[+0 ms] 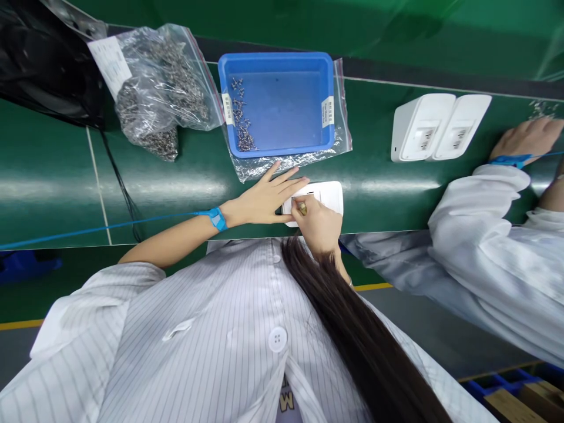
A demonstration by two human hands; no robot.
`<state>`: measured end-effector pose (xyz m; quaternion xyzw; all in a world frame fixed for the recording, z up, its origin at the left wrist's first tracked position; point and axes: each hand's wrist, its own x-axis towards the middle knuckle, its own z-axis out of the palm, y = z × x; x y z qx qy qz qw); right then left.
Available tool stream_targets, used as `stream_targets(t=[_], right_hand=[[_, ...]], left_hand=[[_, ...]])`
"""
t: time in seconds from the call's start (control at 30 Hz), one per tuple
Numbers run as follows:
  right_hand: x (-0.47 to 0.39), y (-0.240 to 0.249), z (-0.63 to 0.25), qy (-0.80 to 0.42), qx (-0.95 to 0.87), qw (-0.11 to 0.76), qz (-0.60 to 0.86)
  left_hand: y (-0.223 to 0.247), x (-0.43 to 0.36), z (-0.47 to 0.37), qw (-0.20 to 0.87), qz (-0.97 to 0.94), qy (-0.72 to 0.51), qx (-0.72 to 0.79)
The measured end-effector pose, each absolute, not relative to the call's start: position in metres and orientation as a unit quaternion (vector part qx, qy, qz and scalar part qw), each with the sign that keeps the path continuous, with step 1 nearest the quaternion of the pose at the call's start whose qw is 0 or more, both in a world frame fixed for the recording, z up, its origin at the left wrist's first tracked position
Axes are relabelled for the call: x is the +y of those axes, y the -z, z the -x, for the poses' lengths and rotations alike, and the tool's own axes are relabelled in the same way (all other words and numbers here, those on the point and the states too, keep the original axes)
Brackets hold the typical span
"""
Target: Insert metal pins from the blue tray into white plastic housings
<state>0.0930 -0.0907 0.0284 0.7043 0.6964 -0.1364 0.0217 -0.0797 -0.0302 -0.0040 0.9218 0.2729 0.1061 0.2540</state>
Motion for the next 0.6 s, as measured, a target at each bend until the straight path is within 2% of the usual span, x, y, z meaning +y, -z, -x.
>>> stream_targets(t=[0.23, 0.43, 0.5, 0.6], right_hand=[[-0.09, -0.03, -0.091, 0.134, 0.692, 0.022, -0.709], [-0.087, -0.043, -0.095, 0.162, 0.714, 0.058, -0.678], [-0.087, -0.057, -0.103, 0.177, 0.728, -0.003, -0.663], [-0.085, -0.084, -0.115, 0.204, 0.698, -0.247, -0.641]], left_hand=[[0.003, -0.029, 0.08, 0.267, -0.919, -0.106, 0.271], [0.003, -0.029, 0.081, 0.268, -0.917, -0.113, 0.273], [0.003, -0.03, 0.08, 0.269, -0.914, -0.122, 0.279], [0.006, -0.032, 0.077, 0.261, -0.905, -0.134, 0.307]])
